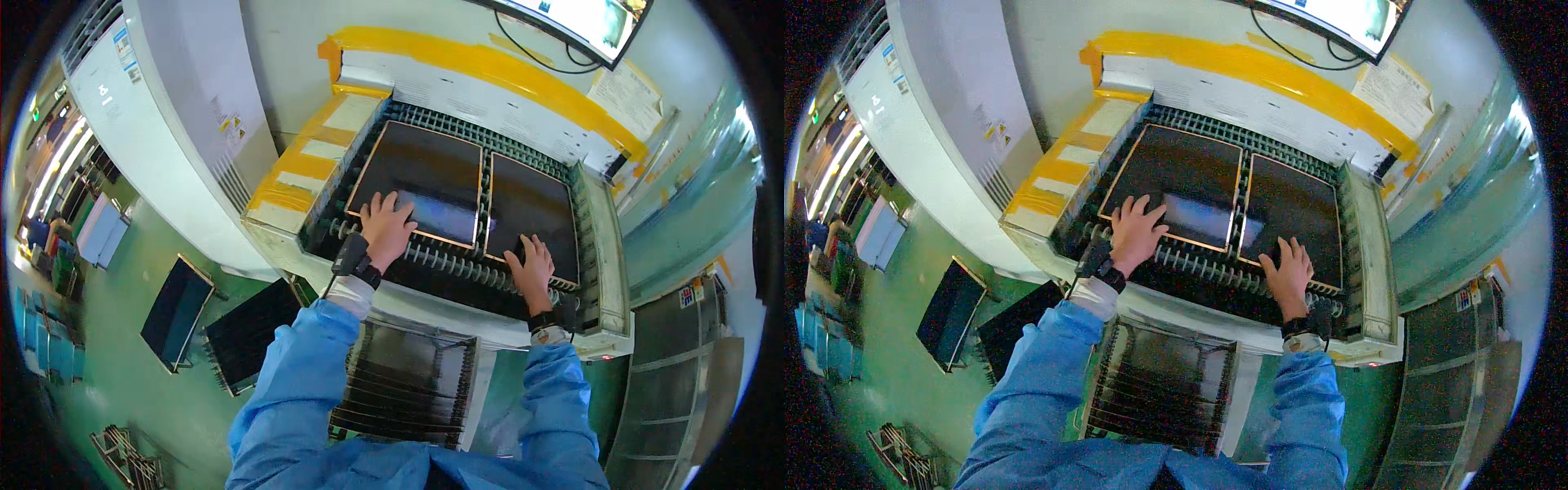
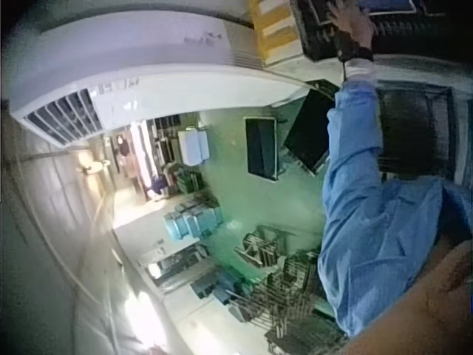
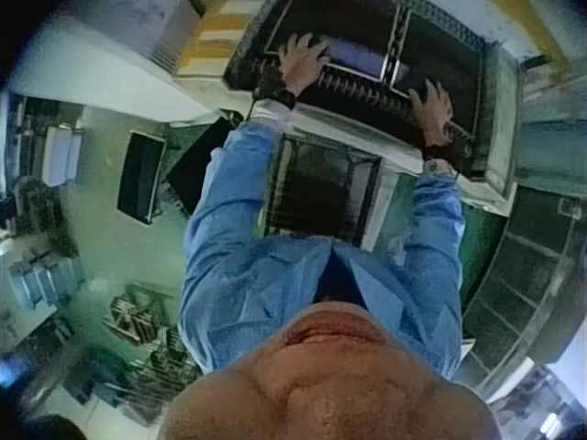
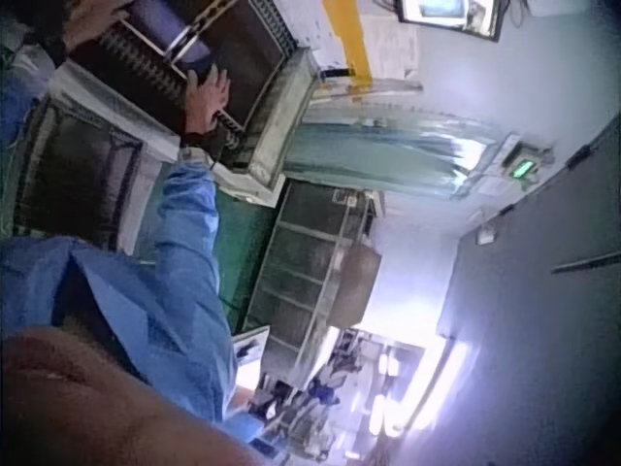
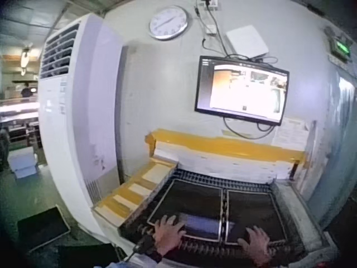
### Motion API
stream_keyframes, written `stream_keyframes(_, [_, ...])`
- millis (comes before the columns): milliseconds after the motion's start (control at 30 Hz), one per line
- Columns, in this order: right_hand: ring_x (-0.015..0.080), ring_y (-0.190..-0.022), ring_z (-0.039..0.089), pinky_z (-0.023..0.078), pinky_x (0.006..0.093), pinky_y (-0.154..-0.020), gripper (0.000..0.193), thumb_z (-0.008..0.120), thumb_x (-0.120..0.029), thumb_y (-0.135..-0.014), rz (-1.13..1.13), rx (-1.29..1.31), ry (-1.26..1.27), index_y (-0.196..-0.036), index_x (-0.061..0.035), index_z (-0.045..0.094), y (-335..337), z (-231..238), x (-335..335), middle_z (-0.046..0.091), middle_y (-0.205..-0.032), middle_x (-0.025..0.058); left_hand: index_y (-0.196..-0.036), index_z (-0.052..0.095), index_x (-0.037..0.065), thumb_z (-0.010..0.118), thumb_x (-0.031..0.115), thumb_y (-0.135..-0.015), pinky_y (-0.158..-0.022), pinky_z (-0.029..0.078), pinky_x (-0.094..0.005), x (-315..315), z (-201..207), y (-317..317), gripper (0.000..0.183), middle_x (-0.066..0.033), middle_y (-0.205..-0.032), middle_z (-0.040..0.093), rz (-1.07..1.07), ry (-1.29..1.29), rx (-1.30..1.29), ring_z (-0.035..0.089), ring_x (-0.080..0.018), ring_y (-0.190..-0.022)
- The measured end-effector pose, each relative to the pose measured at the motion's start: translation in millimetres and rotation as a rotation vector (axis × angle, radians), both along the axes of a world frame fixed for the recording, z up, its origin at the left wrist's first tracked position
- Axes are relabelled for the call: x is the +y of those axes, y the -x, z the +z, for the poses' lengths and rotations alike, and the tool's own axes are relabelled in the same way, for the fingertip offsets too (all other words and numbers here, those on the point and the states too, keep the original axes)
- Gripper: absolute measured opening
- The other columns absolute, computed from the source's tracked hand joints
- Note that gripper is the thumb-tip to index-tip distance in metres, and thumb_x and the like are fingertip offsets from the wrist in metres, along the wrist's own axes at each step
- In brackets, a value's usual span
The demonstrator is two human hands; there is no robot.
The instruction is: Loading glass panels from a processing machine into metal storage racks.
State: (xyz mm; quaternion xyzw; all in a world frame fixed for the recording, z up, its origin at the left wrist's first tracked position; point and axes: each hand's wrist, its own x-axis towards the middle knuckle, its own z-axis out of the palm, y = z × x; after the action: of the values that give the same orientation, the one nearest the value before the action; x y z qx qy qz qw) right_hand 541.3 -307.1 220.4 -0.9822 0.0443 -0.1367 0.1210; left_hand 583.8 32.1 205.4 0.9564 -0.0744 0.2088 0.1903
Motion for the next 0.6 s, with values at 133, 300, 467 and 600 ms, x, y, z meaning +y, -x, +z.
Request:
stream_keyframes(133, [0.0378, -0.140, 0.030, 0.020, 0.0541, -0.113, 0.065, 0.062, -0.053, -0.086, -0.028, 0.043, -0.011, -0.140, -0.0189, 0.049, -15.3, 3.7, -0.4, 0.038, -0.151, 0.0148, -0.126, 0.062, 0.026, 0.068, 0.036, -0.085, -0.107, 0.028, -0.0611, -4.9, -0.1, -13.7, 0.043, -0.0126, -0.141, 0.047, 0.005, 0.011, 0.004, 0.036, -0.0411, -0.133])
stream_keyframes(300, [0.0382, -0.138, 0.034, 0.025, 0.0523, -0.112, 0.067, 0.063, -0.051, -0.085, -0.005, 0.043, 0.003, -0.139, -0.0148, 0.050, -31.9, 12.1, 9.3, 0.040, -0.149, 0.0167, -0.122, 0.063, 0.024, 0.069, 0.036, -0.081, -0.103, 0.032, -0.0604, 0.8, -3.9, -30.7, 0.044, -0.0103, -0.137, 0.050, 0.051, 0.003, -0.065, 0.039, -0.0390, -0.130])
stream_keyframes(467, [0.0422, -0.126, 0.047, 0.037, 0.0465, -0.106, 0.058, 0.070, -0.039, -0.082, 0.155, -0.237, 0.070, -0.129, -0.0064, 0.058, -34.5, 0.6, -1.1, 0.050, -0.137, 0.0257, -0.119, 0.064, 0.021, 0.071, 0.032, -0.074, -0.094, 0.040, -0.0563, -2.5, 3.8, -22.0, 0.047, -0.0098, -0.128, 0.055, 0.011, -0.022, -0.197, 0.046, -0.0347, -0.122])
stream_keyframes(600, [0.0381, -0.123, 0.049, 0.037, 0.0461, -0.105, 0.044, 0.067, -0.022, -0.088, 0.256, -0.304, -0.081, -0.126, -0.0005, 0.059, -3.9, 23.0, 27.3, 0.055, -0.132, 0.0228, -0.108, 0.064, 0.011, 0.070, 0.030, -0.075, -0.092, 0.043, -0.0529, -0.4, 42.1, 25.9, 0.039, -0.0132, -0.122, 0.057, -0.133, 0.109, -0.154, 0.049, -0.0363, -0.119])
